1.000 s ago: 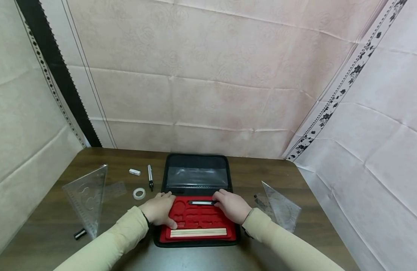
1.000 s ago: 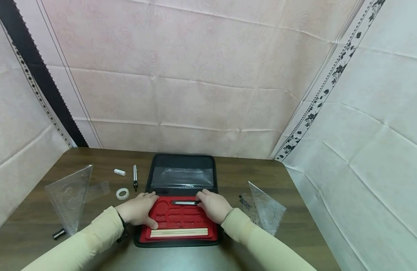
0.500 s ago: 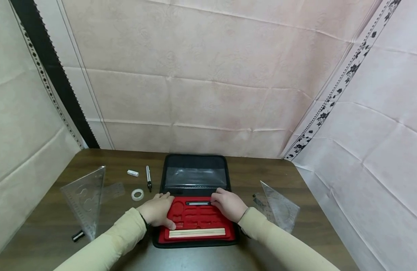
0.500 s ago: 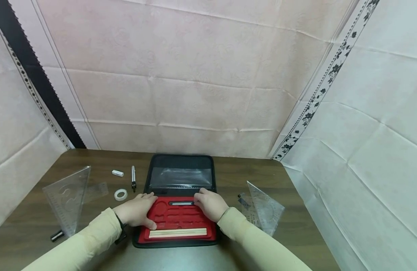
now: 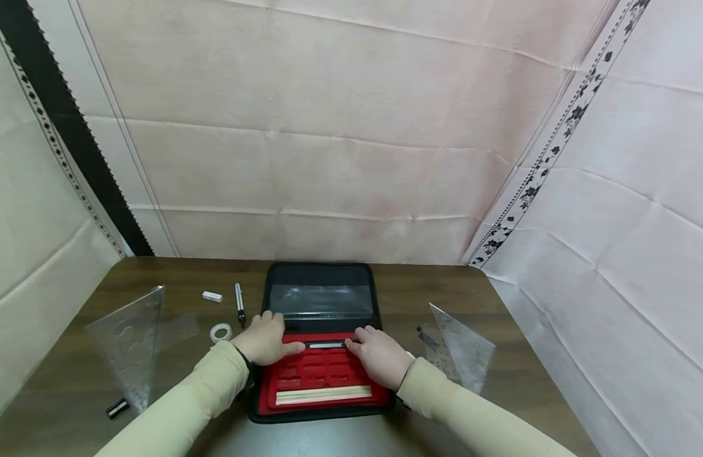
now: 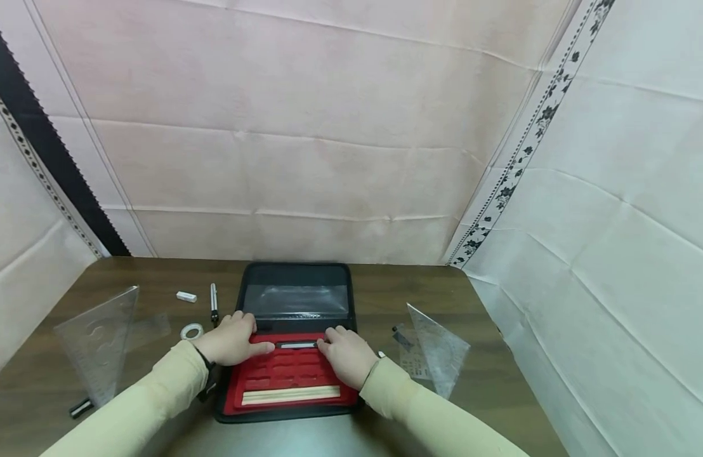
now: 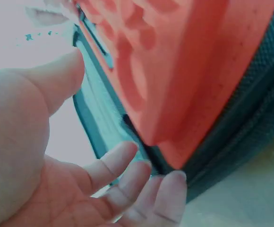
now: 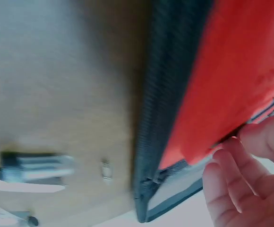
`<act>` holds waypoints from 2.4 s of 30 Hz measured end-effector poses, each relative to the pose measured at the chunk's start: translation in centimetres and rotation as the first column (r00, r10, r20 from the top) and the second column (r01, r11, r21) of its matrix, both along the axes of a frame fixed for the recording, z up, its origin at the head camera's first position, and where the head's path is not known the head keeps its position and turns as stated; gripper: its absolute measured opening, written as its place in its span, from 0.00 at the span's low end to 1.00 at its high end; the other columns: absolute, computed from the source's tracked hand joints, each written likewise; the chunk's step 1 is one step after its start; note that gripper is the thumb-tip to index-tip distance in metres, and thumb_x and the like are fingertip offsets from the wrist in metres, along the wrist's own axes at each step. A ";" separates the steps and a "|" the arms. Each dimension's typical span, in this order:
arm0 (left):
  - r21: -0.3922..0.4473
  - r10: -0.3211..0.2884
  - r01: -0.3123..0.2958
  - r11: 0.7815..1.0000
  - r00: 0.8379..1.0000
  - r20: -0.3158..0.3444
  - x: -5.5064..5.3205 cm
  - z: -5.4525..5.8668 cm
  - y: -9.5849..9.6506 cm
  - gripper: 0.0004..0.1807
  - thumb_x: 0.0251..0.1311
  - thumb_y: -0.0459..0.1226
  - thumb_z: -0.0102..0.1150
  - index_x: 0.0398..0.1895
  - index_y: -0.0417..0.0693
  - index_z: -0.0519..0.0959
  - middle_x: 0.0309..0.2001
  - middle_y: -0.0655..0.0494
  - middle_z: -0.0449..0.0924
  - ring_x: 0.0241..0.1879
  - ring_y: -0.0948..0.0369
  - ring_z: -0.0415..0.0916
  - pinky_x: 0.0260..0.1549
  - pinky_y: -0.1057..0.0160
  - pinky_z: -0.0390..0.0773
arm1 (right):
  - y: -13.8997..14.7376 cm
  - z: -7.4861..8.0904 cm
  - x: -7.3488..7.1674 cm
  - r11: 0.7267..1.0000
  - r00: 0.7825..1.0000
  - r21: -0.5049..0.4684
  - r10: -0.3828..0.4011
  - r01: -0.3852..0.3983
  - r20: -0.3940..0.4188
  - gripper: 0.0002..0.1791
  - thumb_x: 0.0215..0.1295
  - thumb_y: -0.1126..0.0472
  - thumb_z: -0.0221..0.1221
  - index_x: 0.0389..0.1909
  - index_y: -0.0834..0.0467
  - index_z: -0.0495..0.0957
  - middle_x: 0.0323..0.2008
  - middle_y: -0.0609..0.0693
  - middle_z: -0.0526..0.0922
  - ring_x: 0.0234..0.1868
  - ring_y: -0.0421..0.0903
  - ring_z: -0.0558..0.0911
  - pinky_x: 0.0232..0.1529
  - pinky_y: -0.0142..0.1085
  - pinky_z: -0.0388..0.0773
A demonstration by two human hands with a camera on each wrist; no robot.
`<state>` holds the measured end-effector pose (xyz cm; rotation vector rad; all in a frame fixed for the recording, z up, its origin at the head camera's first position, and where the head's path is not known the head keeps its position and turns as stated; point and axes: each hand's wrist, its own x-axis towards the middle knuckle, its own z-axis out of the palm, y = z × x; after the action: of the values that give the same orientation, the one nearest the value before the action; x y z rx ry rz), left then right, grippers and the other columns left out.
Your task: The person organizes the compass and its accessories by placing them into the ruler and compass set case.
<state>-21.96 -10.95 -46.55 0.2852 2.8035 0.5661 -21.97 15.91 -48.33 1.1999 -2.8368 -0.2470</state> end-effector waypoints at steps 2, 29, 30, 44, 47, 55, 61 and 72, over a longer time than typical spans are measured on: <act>-0.004 0.001 0.000 1.000 1.000 0.014 -0.3 -0.2 -0.3 0.35 0.52 0.54 0.69 0.48 0.33 0.73 0.41 0.42 0.72 0.44 0.47 0.69 0.47 0.46 0.72 | 0.2 -0.2 0.1 1.000 1.000 0.017 -0.007 0.007 0.005 0.22 0.64 0.60 0.64 0.60 0.49 0.77 0.45 0.49 0.78 0.41 0.42 0.72 0.45 0.33 0.75; -0.019 0.025 -0.023 1.000 0.993 0.117 -2.0 -2.0 -0.6 0.26 0.50 0.54 0.70 0.34 0.45 0.70 0.36 0.48 0.67 0.39 0.52 0.66 0.43 0.52 0.69 | 11.3 1.1 -5.1 0.890 0.921 -0.243 -0.388 0.385 0.038 0.08 0.58 0.62 0.66 0.37 0.61 0.79 0.28 0.52 0.81 0.33 0.52 0.82 0.36 0.47 0.77; -0.012 0.021 -0.019 1.000 0.993 0.113 -2.0 -2.0 -0.6 0.26 0.51 0.54 0.70 0.35 0.45 0.70 0.36 0.49 0.67 0.39 0.52 0.65 0.42 0.53 0.69 | 11.4 1.0 -5.1 0.892 0.916 -0.220 -0.401 0.394 0.015 0.08 0.58 0.62 0.66 0.34 0.60 0.79 0.26 0.52 0.81 0.31 0.53 0.82 0.34 0.48 0.77; 0.032 -0.079 0.074 0.997 0.977 0.196 -2.1 -1.7 -2.3 0.34 0.41 0.58 0.74 0.43 0.49 0.69 0.39 0.52 0.66 0.43 0.54 0.64 0.41 0.52 0.69 | 11.3 -1.5 -6.0 0.953 0.931 -0.147 -0.292 0.264 -0.219 0.09 0.57 0.66 0.62 0.20 0.57 0.75 0.15 0.49 0.76 0.17 0.48 0.78 0.24 0.46 0.76; 0.040 -0.074 0.067 0.997 0.969 0.236 -2.1 -1.5 -2.4 0.36 0.37 0.55 0.77 0.44 0.51 0.69 0.40 0.52 0.66 0.45 0.54 0.63 0.43 0.51 0.69 | 11.8 -1.6 -6.3 0.954 0.926 -0.147 -0.292 0.262 -0.240 0.10 0.60 0.66 0.61 0.20 0.57 0.73 0.14 0.48 0.74 0.16 0.48 0.76 0.21 0.44 0.75; 0.048 -0.056 0.045 0.998 0.967 0.248 -1.9 -1.4 -2.3 0.36 0.35 0.54 0.79 0.44 0.50 0.70 0.41 0.52 0.66 0.45 0.53 0.63 0.43 0.51 0.69 | 10.0 -0.2 -5.1 0.886 0.948 -0.377 -0.314 0.270 -0.060 0.08 0.60 0.62 0.63 0.25 0.55 0.74 0.19 0.45 0.75 0.20 0.43 0.75 0.26 0.41 0.74; 0.048 -0.055 0.045 0.998 0.966 0.253 -2.3 -1.5 -2.3 0.37 0.34 0.54 0.79 0.44 0.50 0.70 0.41 0.52 0.66 0.45 0.53 0.63 0.44 0.51 0.69 | 6.7 1.4 -2.3 0.759 0.902 -0.526 -0.184 0.382 0.390 0.04 0.62 0.63 0.61 0.33 0.51 0.76 0.23 0.41 0.76 0.23 0.39 0.74 0.25 0.34 0.74; 0.049 -0.079 0.069 0.996 0.965 0.248 -2.3 -1.0 -1.8 0.37 0.34 0.54 0.80 0.44 0.49 0.69 0.41 0.51 0.65 0.44 0.53 0.63 0.44 0.51 0.68 | 3.8 0.8 0.9 0.828 0.807 -0.466 0.030 0.310 0.590 0.05 0.64 0.59 0.63 0.38 0.45 0.82 0.34 0.35 0.80 0.33 0.38 0.77 0.38 0.33 0.76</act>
<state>-24.22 -12.72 -47.53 0.3022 2.5304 0.5967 -21.03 19.73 -47.51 1.0374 -3.1088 1.0498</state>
